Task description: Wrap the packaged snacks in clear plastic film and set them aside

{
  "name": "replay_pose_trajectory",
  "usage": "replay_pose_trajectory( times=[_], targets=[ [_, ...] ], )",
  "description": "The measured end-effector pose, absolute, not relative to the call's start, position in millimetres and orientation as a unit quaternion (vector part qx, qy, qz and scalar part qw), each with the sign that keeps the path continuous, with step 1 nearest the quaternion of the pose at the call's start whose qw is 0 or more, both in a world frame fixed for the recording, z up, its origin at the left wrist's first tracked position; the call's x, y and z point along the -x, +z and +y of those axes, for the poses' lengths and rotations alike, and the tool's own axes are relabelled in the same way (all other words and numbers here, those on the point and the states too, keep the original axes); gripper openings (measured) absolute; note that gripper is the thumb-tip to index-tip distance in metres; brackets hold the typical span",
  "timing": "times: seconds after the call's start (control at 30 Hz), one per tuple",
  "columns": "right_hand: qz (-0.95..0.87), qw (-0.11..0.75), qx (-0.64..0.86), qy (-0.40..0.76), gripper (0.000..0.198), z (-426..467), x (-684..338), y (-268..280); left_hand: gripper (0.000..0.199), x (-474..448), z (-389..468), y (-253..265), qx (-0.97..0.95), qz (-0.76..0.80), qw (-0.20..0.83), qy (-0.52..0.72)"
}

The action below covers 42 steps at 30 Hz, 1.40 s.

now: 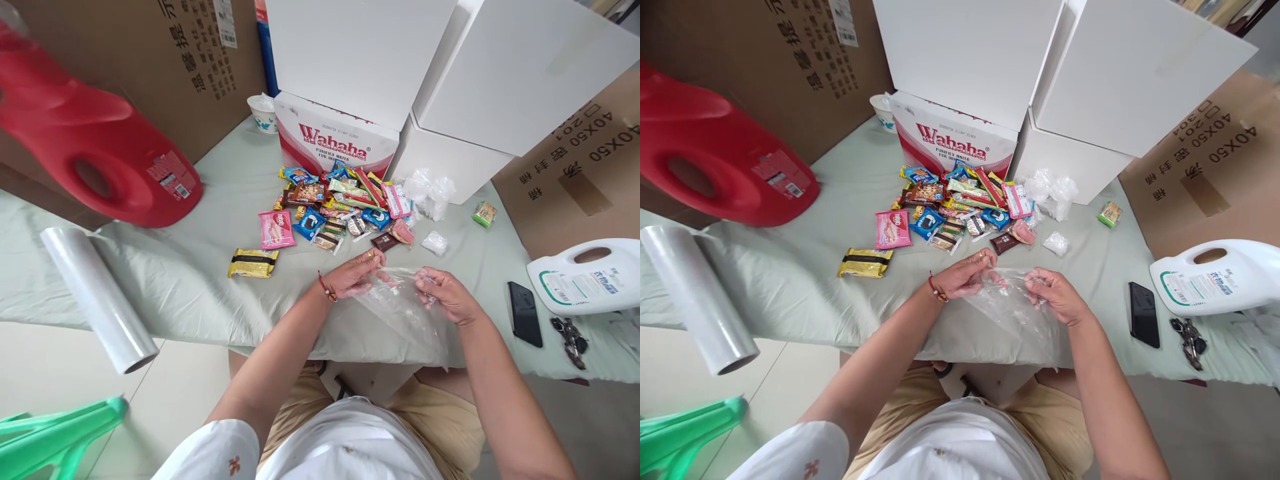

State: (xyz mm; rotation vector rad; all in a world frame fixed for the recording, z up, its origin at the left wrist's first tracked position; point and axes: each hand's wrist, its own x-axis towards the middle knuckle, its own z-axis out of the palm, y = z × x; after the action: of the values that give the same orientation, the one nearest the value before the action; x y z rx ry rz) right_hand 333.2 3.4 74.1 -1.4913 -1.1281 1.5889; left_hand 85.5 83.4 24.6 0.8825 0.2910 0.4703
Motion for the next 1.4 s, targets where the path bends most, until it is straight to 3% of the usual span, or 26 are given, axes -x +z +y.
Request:
replay_pose_trajectory(
  times=[0.17,0.3,0.53,0.63,0.73,0.9,1.0,1.1,1.4],
  targets=[
    [-0.244,0.568,0.576,0.535,0.043,-8.6,-339.3,79.3,0.053,-84.4,93.3,20.5,-0.343,0.134,0.862,0.348],
    [-0.137,0.663,0.531,0.509,0.044,-15.1,-323.8,68.9,0.039,-89.3,93.8,18.9,-0.299,0.204,0.818,0.446],
    [-0.125,0.749,0.464,0.456,0.046,-2.4,-289.7,54.8,0.065,-111.2,65.6,12.6,-0.428,0.200,0.839,0.270],
    [-0.117,0.752,0.470,0.447,0.048,11.2,-283.6,52.1,0.059,-117.5,59.9,10.4,-0.462,0.176,0.835,0.241],
    [-0.112,0.754,0.471,0.444,0.051,14.2,-289.9,51.7,0.051,-118.6,63.6,9.7,-0.406,0.217,0.826,0.325],
    [-0.119,0.695,0.468,0.533,0.062,-8.7,-299.2,48.1,0.056,-120.9,69.9,7.6,-0.320,0.233,0.837,0.377],
    [-0.135,0.631,0.501,0.576,0.054,-26.0,-295.7,38.8,0.051,-124.6,70.4,4.1,-0.365,0.309,0.784,0.395],
    [-0.142,0.621,0.552,0.539,0.045,-37.1,-302.0,29.6,0.042,-124.8,72.3,0.7,-0.404,0.381,0.725,0.407],
    [-0.110,0.603,0.617,0.493,0.050,-65.9,-342.3,28.3,0.032,-95.1,75.0,11.1,-0.481,0.485,0.606,0.408]
  ],
)
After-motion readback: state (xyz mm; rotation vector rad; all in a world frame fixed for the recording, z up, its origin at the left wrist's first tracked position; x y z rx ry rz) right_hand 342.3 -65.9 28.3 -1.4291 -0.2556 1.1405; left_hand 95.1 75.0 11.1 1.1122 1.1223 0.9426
